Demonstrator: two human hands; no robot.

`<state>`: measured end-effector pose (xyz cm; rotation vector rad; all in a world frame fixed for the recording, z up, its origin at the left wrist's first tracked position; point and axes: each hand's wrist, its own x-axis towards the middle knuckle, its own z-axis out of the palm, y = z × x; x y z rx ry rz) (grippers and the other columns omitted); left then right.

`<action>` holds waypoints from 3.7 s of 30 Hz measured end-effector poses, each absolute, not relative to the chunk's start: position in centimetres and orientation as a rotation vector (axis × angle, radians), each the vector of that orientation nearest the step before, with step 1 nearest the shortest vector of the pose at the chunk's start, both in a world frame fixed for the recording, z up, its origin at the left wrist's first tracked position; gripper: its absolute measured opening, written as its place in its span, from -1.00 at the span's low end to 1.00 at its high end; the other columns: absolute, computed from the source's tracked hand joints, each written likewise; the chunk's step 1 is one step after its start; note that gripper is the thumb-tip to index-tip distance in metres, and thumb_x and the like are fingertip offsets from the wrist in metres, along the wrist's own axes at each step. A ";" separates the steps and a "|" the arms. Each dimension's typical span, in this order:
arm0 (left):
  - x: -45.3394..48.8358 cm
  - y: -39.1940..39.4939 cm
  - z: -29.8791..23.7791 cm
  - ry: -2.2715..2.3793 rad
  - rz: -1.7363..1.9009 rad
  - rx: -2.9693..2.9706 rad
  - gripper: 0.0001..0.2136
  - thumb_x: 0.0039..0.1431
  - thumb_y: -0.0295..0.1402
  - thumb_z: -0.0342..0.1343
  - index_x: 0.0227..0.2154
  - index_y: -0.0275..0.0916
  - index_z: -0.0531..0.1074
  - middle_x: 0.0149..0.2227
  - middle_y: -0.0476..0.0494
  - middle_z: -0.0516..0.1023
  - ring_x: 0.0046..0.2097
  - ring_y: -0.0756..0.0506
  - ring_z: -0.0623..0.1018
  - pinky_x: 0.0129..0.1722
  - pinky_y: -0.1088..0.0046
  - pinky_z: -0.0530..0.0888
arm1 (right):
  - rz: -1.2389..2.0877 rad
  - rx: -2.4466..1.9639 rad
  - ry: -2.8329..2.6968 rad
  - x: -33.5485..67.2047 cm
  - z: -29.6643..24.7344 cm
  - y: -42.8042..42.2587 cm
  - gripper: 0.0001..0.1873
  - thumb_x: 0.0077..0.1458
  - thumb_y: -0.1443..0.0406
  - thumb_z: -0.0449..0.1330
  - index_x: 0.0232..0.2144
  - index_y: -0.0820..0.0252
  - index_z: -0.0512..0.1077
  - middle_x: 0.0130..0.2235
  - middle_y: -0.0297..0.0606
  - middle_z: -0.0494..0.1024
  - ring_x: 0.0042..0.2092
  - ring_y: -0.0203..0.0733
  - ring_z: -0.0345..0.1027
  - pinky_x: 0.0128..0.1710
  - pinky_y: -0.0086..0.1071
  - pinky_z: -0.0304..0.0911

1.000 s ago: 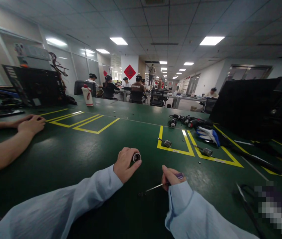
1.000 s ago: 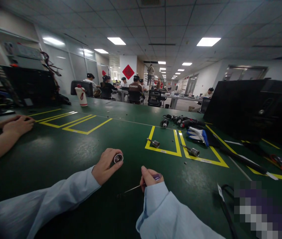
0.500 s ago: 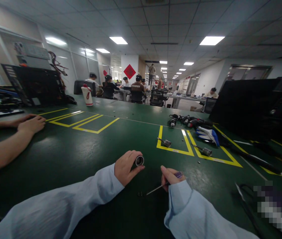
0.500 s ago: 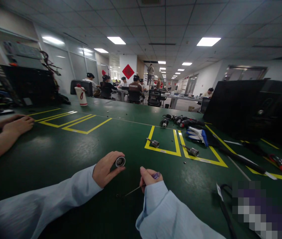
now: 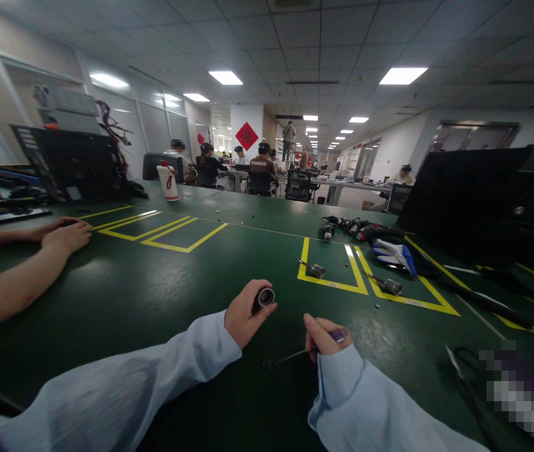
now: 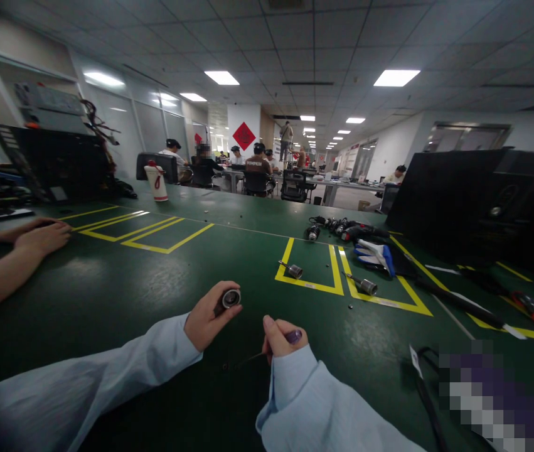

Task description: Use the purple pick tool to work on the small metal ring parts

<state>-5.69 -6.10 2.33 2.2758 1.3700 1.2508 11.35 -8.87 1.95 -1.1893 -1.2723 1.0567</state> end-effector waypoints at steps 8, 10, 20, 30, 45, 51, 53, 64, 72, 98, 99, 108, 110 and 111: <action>-3.9 -5.3 1.8 1.319 1.302 1.957 -0.73 0.08 -0.27 -0.04 -0.18 -0.27 0.17 -0.38 -0.03 0.32 -0.45 0.02 0.40 -0.45 0.46 0.38 | 0.939 -1.244 -1.168 11.2 2.2 -8.9 -0.48 -0.19 -0.07 0.07 -0.89 0.17 0.19 -0.86 -0.45 0.12 -0.78 -0.41 0.01 -0.77 -0.50 -0.03; -3.6 -5.2 1.7 1.263 1.291 1.878 -0.73 0.08 -0.26 -0.04 -0.18 -0.26 0.15 -0.42 0.01 0.29 -0.52 0.05 0.38 -0.54 0.51 0.37 | 0.938 -1.239 -1.156 11.4 2.2 -8.9 -0.48 -0.20 -0.06 0.08 -0.89 0.17 0.19 -0.86 -0.45 0.13 -0.77 -0.41 0.01 -0.76 -0.50 -0.03; -3.3 -5.8 1.7 1.124 1.231 1.801 -0.75 0.08 -0.28 -0.05 -0.19 -0.23 0.13 -0.41 0.02 0.28 -0.53 0.07 0.42 -0.65 0.59 0.36 | 0.852 -1.255 -1.185 11.5 2.4 -8.8 -0.47 -0.15 -0.07 0.04 -0.86 0.17 0.20 -0.83 -0.42 0.16 -0.74 -0.40 0.04 -0.72 -0.49 0.02; -3.7 -5.6 1.7 1.098 1.245 1.913 -0.74 0.03 -0.35 0.01 -0.19 -0.25 0.20 -0.31 -0.09 0.34 -0.39 -0.01 0.44 -0.48 0.46 0.43 | 0.762 -1.304 -1.318 11.3 1.8 -8.1 -0.51 -0.12 0.02 0.02 -0.90 0.14 0.16 -0.85 -0.45 0.10 -0.75 -0.39 0.00 -0.73 -0.47 -0.05; -4.4 -4.4 1.3 0.896 1.216 1.371 -0.61 -0.23 -0.64 0.03 -0.23 -0.29 0.36 -0.19 -0.15 0.44 -0.13 -0.14 0.46 -0.07 0.18 0.35 | 0.537 -1.057 -1.398 11.4 1.9 -8.7 -0.58 -0.05 0.07 0.02 -0.79 0.16 0.28 -0.74 -0.36 0.28 -0.65 -0.33 0.16 -0.59 -0.44 0.10; -4.5 -4.4 1.2 0.862 1.229 1.353 -0.59 -0.25 -0.67 0.01 -0.23 -0.31 0.38 -0.19 -0.18 0.47 -0.12 -0.16 0.46 -0.04 0.15 0.32 | 0.385 -0.862 -1.564 11.2 0.7 -7.7 -0.82 -0.11 0.26 0.13 -0.68 0.14 0.36 -0.65 -0.33 0.38 -0.57 -0.28 0.21 -0.52 -0.40 0.13; -4.4 -4.5 1.3 0.859 1.229 1.359 -0.60 -0.24 -0.67 0.02 -0.24 -0.32 0.38 -0.19 -0.19 0.47 -0.11 -0.16 0.46 -0.05 0.15 0.33 | 0.351 -0.866 -1.613 11.2 0.5 -7.5 -0.83 -0.10 0.28 0.13 -0.67 0.13 0.36 -0.64 -0.32 0.39 -0.56 -0.28 0.22 -0.52 -0.40 0.13; -3.6 -5.2 2.3 1.020 1.267 1.314 -0.80 -0.22 -0.54 0.09 -0.41 -0.36 0.42 -0.36 -0.16 0.52 -0.24 -0.15 0.52 -0.21 0.30 0.46 | 0.051 -0.703 -1.802 11.3 -0.1 -7.2 -0.84 -0.04 0.33 0.09 -0.62 0.18 0.32 -0.62 -0.34 0.40 -0.54 -0.32 0.25 -0.50 -0.44 0.16; -4.0 -4.8 1.7 1.045 1.250 1.350 -0.81 -0.16 -0.52 0.07 -0.39 -0.37 0.44 -0.38 -0.16 0.51 -0.27 -0.15 0.52 -0.25 0.30 0.48 | 0.214 -0.781 -1.720 11.5 0.6 -8.1 -0.73 -0.01 0.27 0.05 -0.70 0.19 0.30 -0.66 -0.33 0.36 -0.57 -0.33 0.21 -0.53 -0.43 0.14; -3.5 -4.8 2.1 1.080 1.166 1.166 -0.81 -0.26 -0.58 0.11 -0.45 -0.39 0.44 -0.44 -0.12 0.49 -0.31 -0.11 0.52 -0.35 0.40 0.49 | 1.193 -1.025 -1.669 11.7 1.6 -8.9 -0.41 -0.08 -0.10 -0.05 -0.84 0.21 0.25 -0.82 -0.40 0.21 -0.75 -0.43 0.05 -0.73 -0.52 -0.01; -3.5 -4.8 2.1 1.080 1.163 1.168 -0.81 -0.27 -0.58 0.11 -0.45 -0.39 0.44 -0.44 -0.12 0.49 -0.30 -0.11 0.52 -0.35 0.39 0.49 | 1.181 -1.031 -1.680 11.7 1.8 -8.9 -0.41 -0.08 -0.10 -0.06 -0.84 0.21 0.24 -0.82 -0.40 0.20 -0.75 -0.43 0.05 -0.74 -0.52 -0.02; -4.3 -4.4 1.7 1.036 1.165 1.238 -0.69 -0.31 -0.63 0.10 -0.37 -0.35 0.42 -0.38 -0.12 0.50 -0.24 -0.15 0.51 -0.21 0.27 0.45 | 0.914 -1.204 -1.758 11.1 2.7 -9.8 -0.50 -0.04 0.12 -0.04 -0.91 0.15 0.12 -0.84 -0.45 0.07 -0.77 -0.42 -0.02 -0.75 -0.48 -0.15; -4.4 -4.4 1.6 1.022 1.192 1.235 -0.67 -0.33 -0.65 0.09 -0.36 -0.34 0.42 -0.38 -0.10 0.49 -0.23 -0.15 0.50 -0.19 0.27 0.44 | 0.797 -1.181 -1.776 10.9 2.4 -9.9 -0.50 -0.04 0.14 -0.03 -0.92 0.16 0.10 -0.84 -0.44 0.07 -0.75 -0.41 -0.02 -0.72 -0.46 -0.13; -4.4 -4.3 1.6 1.018 1.203 1.229 -0.66 -0.33 -0.66 0.09 -0.36 -0.34 0.42 -0.38 -0.09 0.49 -0.23 -0.15 0.50 -0.18 0.26 0.44 | 0.772 -1.172 -1.753 10.9 2.2 -10.0 -0.49 -0.04 0.14 -0.03 -0.93 0.16 0.10 -0.83 -0.43 0.07 -0.74 -0.41 -0.01 -0.71 -0.46 -0.13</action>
